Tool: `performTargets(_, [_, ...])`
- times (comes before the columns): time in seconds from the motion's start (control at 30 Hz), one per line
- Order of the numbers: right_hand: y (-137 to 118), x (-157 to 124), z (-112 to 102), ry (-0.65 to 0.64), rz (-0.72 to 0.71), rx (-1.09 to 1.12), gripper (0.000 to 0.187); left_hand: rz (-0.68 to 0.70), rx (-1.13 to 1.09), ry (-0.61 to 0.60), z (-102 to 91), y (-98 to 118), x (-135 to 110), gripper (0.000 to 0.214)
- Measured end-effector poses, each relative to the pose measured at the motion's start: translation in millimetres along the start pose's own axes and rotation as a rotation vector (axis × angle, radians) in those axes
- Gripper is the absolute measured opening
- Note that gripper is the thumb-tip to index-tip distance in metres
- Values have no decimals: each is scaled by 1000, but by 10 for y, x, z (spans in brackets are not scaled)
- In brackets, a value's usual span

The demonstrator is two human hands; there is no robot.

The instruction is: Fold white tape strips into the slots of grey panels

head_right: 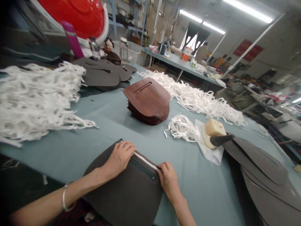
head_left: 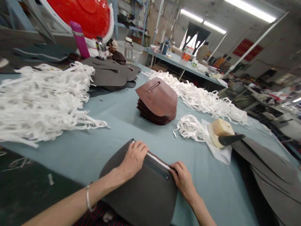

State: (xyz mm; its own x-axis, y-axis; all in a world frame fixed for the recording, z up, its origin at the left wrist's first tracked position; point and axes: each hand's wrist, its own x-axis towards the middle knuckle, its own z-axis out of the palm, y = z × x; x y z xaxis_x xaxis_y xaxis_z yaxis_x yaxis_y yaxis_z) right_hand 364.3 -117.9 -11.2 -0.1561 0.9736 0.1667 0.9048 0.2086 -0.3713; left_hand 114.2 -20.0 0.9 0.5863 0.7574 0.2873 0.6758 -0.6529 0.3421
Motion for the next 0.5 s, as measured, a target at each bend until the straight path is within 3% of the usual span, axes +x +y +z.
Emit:
performTargets(0.1, [-8, 1, 5, 17, 22, -8, 17, 118, -107, -86, 146, 443, 4, 20])
performTargets(0.2, [-20, 11, 30, 36, -8, -72, 20, 153, -141, -111, 338, 712, -23, 19])
performTargets(0.33, [-20, 35, 99, 79, 29, -183, 27, 123, -135, -78, 486, 760, -79, 20])
performTargets(0.5, [-53, 106, 108, 100, 120, -159, 20, 111, -159, -72, 463, 707, -109, 20])
